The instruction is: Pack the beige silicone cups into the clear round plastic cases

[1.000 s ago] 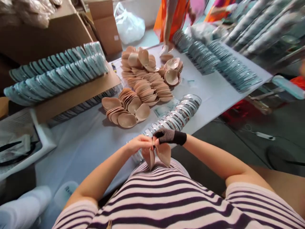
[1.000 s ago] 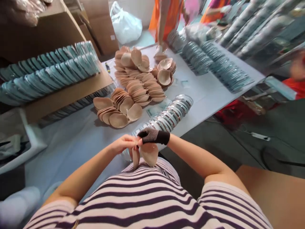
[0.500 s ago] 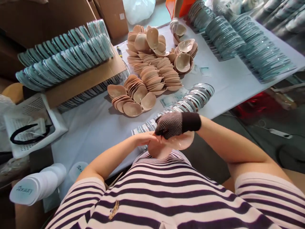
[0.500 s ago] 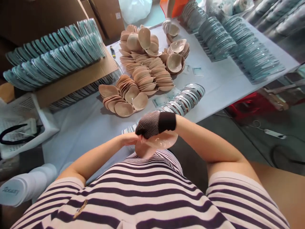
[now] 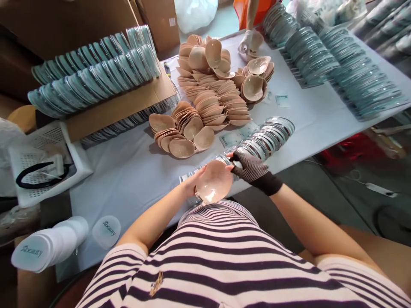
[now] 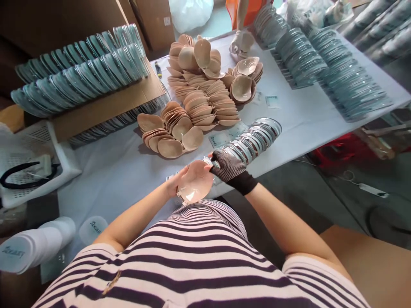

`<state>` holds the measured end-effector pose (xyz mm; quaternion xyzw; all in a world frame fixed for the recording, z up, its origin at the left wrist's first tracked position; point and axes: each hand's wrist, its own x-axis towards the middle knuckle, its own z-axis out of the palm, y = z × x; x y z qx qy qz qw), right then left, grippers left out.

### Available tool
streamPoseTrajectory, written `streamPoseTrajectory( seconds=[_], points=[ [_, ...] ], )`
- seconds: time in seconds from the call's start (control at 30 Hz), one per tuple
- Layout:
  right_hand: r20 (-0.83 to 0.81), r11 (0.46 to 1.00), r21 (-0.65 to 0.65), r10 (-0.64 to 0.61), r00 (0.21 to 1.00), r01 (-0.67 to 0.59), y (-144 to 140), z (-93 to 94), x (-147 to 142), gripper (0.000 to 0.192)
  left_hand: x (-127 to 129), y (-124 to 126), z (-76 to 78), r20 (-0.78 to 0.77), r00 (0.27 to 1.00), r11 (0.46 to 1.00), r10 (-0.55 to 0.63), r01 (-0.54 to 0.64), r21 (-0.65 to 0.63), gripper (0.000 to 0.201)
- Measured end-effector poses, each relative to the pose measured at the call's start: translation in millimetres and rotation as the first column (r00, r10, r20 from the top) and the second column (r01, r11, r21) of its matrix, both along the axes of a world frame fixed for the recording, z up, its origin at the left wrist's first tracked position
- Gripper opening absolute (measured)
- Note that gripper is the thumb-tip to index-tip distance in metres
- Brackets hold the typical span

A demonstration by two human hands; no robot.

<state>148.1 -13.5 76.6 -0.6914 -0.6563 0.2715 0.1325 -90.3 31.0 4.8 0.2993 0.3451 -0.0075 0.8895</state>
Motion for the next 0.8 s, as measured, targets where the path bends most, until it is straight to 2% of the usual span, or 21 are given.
streamPoseTrajectory(
  seconds=[0.03, 0.1, 0.17, 0.23, 0.33, 0.4, 0.43, 0.47, 0.57, 0.7, 0.8],
  points=[
    [0.001, 0.998, -0.07, 0.003, 1.0, -0.003, -6.6, -11.6, -3.2, 0.035, 0.8, -0.6, -3.9, -0.012, 0.999, 0.995, 0.046, -0.047, -0.088, 0.077],
    [0.041, 0.993, -0.111, 0.046, 0.998, -0.041, -15.3, -30.6, -17.9, 0.023, 2.9, -2.5, -12.4, -0.068, 0.996, 0.989, 0.051, -0.059, -0.133, 0.069],
    [0.089, 0.993, -0.069, 0.098, 0.991, -0.092, -14.0, -42.5, -31.1, 0.021, 6.1, -5.2, -19.8, -0.091, 0.994, 0.989, 0.057, -0.069, -0.13, 0.061],
    [0.074, 0.986, -0.026, 0.166, 0.983, -0.165, -1.6, -50.9, -30.6, 0.021, 10.3, -8.4, -24.4, -0.094, 0.99, 0.99, 0.107, -0.115, -0.085, 0.06],
    [0.022, 0.987, -0.018, 0.159, 0.987, -0.158, 36.0, -69.4, 3.0, 0.025, 16.0, -12.1, -25.4, -0.183, 0.955, 0.971, 0.232, -0.24, -0.021, 0.059],
    [0.157, 0.996, -0.077, 0.06, 0.986, -0.049, 69.7, -88.7, 38.2, 0.032, 17.9, -13.0, -23.6, -0.25, 0.915, 0.946, 0.316, -0.324, 0.009, 0.056],
    [0.289, 0.99, -0.143, 0.047, 0.956, -0.006, 87.2, -99.8, 55.5, 0.035, 18.2, -13.1, -22.4, -0.265, 0.896, 0.931, 0.357, -0.364, 0.024, 0.056],
    [0.371, 0.976, -0.216, 0.096, 0.924, -0.015, 104.3, -111.1, 70.7, 0.04, 18.2, -13.1, -21.2, -0.274, 0.878, 0.916, 0.393, -0.4, 0.035, 0.056],
    [0.421, 0.941, -0.315, 0.251, 0.872, -0.119, 146.4, -143.3, 96.1, 0.054, 17.8, -14.7, -20.1, -0.297, 0.825, 0.87, 0.48, -0.492, 0.039, 0.055],
    [0.515, 0.892, -0.38, 0.424, 0.745, -0.245, 173.2, -172.8, 93.1, 0.067, 20.1, -20.6, -26.0, -0.385, 0.714, 0.765, 0.584, -0.643, -0.032, 0.053],
    [0.52, 0.874, -0.381, 0.474, 0.711, -0.303, 177.9, -184.5, 89.4, 0.057, 22.2, -22.7, -34.4, -0.35, 0.667, 0.657, 0.658, -0.735, -0.168, 0.062]
  ],
)
